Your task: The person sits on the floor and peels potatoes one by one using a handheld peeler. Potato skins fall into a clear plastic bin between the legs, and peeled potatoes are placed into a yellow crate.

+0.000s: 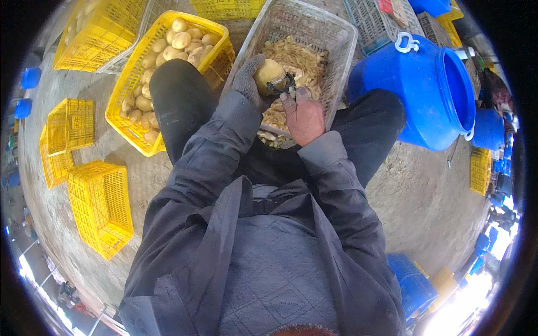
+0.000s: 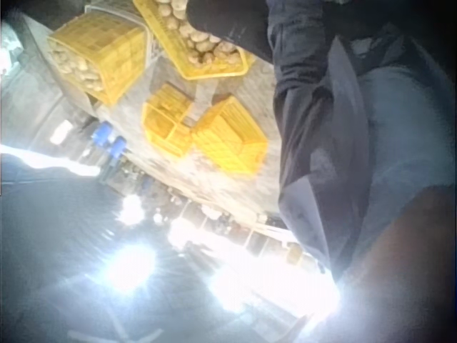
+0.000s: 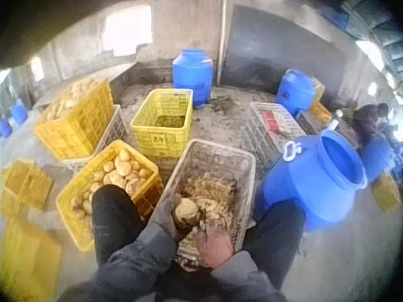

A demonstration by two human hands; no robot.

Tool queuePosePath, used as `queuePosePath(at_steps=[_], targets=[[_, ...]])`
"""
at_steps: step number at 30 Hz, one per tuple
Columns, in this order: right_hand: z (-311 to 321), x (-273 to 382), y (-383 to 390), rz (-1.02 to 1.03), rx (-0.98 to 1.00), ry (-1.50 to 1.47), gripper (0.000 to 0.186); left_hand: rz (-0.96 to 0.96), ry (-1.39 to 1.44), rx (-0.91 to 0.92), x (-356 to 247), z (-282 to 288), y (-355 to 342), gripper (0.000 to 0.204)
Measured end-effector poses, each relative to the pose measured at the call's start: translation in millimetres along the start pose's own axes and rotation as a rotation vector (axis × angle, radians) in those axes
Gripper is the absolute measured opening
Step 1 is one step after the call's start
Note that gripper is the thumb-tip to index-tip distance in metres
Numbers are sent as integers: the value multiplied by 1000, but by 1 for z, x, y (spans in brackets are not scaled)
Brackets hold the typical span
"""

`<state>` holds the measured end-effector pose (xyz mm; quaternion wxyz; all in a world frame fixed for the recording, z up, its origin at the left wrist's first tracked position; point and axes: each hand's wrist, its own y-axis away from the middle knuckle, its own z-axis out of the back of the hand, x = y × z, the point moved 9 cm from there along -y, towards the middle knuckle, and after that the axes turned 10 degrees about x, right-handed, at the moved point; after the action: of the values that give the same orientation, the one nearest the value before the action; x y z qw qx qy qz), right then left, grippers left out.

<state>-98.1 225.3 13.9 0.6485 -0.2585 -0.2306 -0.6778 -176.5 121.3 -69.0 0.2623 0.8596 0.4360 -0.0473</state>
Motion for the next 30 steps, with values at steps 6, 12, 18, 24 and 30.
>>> queuePosePath(at_steps=[6, 12, 18, 24, 30], targets=[[2, -4, 0, -29, 5, -39, 34, -1, -67, 37, 2, -7, 0, 40], [12, 0, -9, -36, -46, -26, 36, -32, -254, 126, 5, -37, 16, 41], [-11, 0, 8, 23, 61, 74, 37, -12, -106, -112, -2, 13, -3, 40], [-16, -5, 16, -108, 54, -44, 34, -152, 12, 33, -37, -7, -1, 41], [-8, -20, 12, -98, -48, -292, 29, -82, -149, -65, -24, 6, 0, 36]])
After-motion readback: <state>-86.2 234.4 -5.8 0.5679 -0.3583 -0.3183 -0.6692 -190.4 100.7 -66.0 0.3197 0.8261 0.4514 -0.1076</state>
